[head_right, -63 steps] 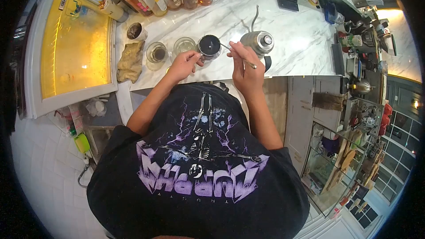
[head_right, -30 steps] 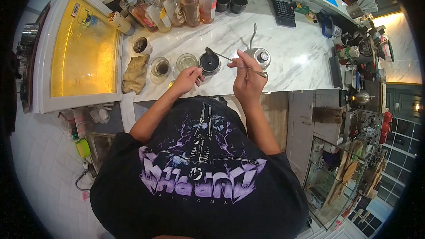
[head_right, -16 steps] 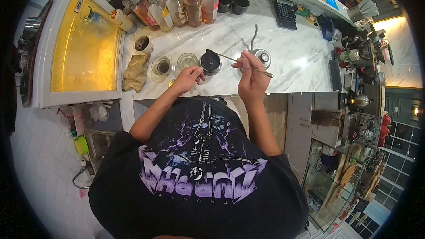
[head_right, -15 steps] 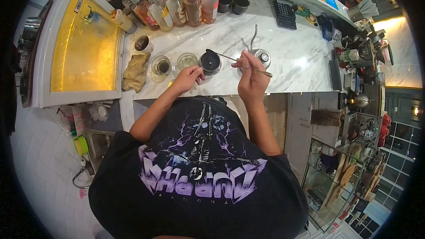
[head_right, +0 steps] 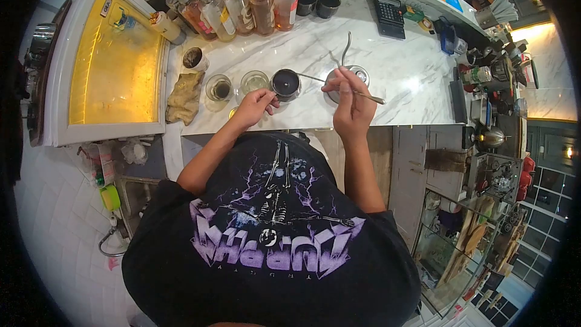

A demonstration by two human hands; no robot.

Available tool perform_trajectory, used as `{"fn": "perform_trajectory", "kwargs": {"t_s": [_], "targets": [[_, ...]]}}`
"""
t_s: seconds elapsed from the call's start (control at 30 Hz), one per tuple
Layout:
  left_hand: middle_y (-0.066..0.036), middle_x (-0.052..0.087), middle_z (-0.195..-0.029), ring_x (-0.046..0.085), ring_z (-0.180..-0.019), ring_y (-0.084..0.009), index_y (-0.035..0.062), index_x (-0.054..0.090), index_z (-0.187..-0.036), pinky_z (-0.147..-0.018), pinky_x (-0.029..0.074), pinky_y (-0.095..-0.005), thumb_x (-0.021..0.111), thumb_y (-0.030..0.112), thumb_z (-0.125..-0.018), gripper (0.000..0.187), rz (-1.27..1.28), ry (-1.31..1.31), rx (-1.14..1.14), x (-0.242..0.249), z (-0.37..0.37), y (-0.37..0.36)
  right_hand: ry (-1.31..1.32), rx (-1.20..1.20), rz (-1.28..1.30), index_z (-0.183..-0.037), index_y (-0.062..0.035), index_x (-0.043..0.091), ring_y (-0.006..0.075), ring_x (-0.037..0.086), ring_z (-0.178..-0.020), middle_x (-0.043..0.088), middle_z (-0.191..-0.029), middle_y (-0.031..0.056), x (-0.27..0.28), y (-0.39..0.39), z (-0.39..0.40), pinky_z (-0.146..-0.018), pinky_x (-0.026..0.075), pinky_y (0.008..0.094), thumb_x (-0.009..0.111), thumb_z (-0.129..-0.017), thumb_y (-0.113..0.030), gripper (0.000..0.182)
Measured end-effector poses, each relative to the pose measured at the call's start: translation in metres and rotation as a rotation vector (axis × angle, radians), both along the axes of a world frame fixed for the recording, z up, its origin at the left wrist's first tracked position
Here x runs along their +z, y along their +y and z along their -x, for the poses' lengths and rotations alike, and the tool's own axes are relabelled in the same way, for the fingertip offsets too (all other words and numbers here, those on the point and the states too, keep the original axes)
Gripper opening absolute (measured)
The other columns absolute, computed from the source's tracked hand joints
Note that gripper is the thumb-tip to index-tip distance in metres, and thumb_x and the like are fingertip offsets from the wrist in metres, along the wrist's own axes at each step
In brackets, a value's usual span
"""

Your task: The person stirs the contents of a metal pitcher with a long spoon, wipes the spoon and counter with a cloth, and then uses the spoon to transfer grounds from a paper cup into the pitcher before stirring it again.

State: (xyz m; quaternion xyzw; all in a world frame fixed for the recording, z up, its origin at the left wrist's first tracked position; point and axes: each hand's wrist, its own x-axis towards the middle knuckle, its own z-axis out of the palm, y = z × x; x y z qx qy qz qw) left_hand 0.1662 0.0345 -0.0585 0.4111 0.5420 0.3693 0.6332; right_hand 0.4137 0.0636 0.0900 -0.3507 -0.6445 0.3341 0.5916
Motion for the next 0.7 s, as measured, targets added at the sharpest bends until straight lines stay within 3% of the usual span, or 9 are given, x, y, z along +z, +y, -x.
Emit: {"fn": "perform_trajectory", "kwargs": {"t_s": [0.2, 0.53, 0.7], "targets": [[-0.009, 0.073, -0.095, 0.064, -0.075, -0.0146, -0.0011, 0.066, -0.103, -0.073, 0.053, -0.029, 0.051, 0.024, -0.11, 0.03, -0.02, 0.031, 0.007, 0.002, -0.002, -0.003, -0.006, 0.076, -0.002, -0.13, 0.0097, 0.059, 0.0228, 0.073, -0.086, 0.07, -0.101, 0.0182, -0.008, 0.013, 0.011, -0.079, 0.062, 0.0343, 0.051, -0.107, -0.001, 0.027], [-0.008, 0.073, -0.094, 0.065, -0.078, -0.0148, -0.0009, 0.067, -0.102, -0.074, 0.053, -0.0293, 0.052, 0.022, -0.109, 0.028, -0.041, 0.03, 0.035, -0.002, -0.002, -0.003, -0.093, -0.126, 0.073, -0.128, 0.0093, 0.061, 0.0184, 0.072, -0.08, 0.072, -0.1, 0.0169, -0.004, 0.002, -0.01, -0.074, 0.059, 0.0297, 0.053, -0.107, -0.005, 0.026], [-0.009, 0.073, -0.093, 0.066, -0.079, -0.0152, -0.0007, 0.067, -0.102, -0.074, 0.054, -0.0299, 0.053, 0.022, -0.109, 0.028, -0.036, 0.024, 0.035, -0.005, -0.003, -0.003, 0.005, -0.172, 0.087, -0.127, 0.0087, 0.061, 0.0177, 0.072, -0.08, 0.072, -0.103, 0.0192, 0.003, -0.008, -0.01, -0.074, 0.061, 0.0312, 0.052, -0.108, -0.005, 0.025]]}}
